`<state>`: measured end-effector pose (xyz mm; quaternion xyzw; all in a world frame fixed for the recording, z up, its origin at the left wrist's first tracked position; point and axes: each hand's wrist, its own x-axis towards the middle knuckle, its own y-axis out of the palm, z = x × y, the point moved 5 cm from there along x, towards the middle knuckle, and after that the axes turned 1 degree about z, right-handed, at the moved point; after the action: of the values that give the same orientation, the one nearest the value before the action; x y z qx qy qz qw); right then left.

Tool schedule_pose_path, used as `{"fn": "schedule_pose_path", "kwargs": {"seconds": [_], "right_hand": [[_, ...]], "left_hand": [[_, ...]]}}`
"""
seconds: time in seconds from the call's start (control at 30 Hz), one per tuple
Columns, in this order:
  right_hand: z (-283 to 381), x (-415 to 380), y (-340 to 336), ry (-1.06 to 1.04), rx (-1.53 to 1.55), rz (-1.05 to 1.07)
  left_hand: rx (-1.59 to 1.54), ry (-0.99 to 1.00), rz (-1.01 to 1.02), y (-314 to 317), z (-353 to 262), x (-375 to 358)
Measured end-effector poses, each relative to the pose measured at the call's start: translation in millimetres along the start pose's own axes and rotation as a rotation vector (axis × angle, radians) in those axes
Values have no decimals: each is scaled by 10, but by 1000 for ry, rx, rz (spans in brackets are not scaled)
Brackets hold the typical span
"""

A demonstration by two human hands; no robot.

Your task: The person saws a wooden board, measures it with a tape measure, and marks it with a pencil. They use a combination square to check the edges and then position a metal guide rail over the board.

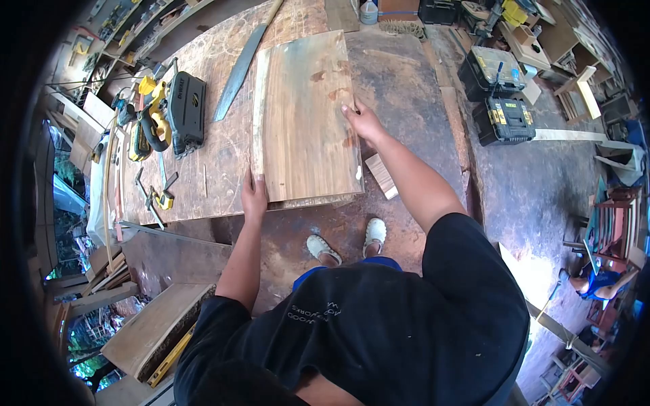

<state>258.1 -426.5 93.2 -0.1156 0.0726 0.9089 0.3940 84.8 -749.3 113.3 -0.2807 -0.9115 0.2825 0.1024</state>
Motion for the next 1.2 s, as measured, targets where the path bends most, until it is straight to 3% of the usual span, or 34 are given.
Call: {"fn": "schedule_pose_path", "kwargs": {"seconds": [0.07,0.13,0.33,0.47,0.53,0.57,0.63,0.67,0.77,0.8,0.9,0.97,1.03,1.1,1.13,1.2], "right_hand": [[40,-15,57,-54,-8,30],[34,-38,25,101,72,49],[-174,157,-30,-101,-18,-34],[-212,221,-20,-18,-110,-19],[-75,159,5,123,7,36],[-135,147,5,149,-17,52],[-286,299,-8,98,20,85],[-268,305,-24,110,-16,30],[-110,160,31,104,30,121],[-95,141,30,107,47,99],[-131,131,-24,173,29,-55],[-88,58,-3,158,36,52],[-190,14,-122,221,28,3],[-371,34,-430,205,-29,-43],[-418,-1,-449,199,-81,-79],[58,-385,-155,162,-506,-304]], "left_hand": [[10,4,0,-61,-47,-41],[-81,-56,42,-42,-104,-89],[-94,13,-11,-14,35,-153],[-222,0,-11,42,139,-149],[36,-15,-22,-28,-9,-182],[120,29,-59,12,196,-149],[148,-9,-40,-4,127,-161],[190,-28,-6,-9,164,-142],[116,-32,125,-135,54,-164],[112,-46,83,-233,99,-150],[-37,8,418,-439,51,-159],[-283,103,454,-576,296,-139],[-186,141,440,-985,520,-60],[-112,155,188,-1599,857,127],[-122,165,205,-1871,1103,253],[51,136,-198,-2618,1722,541]]}}
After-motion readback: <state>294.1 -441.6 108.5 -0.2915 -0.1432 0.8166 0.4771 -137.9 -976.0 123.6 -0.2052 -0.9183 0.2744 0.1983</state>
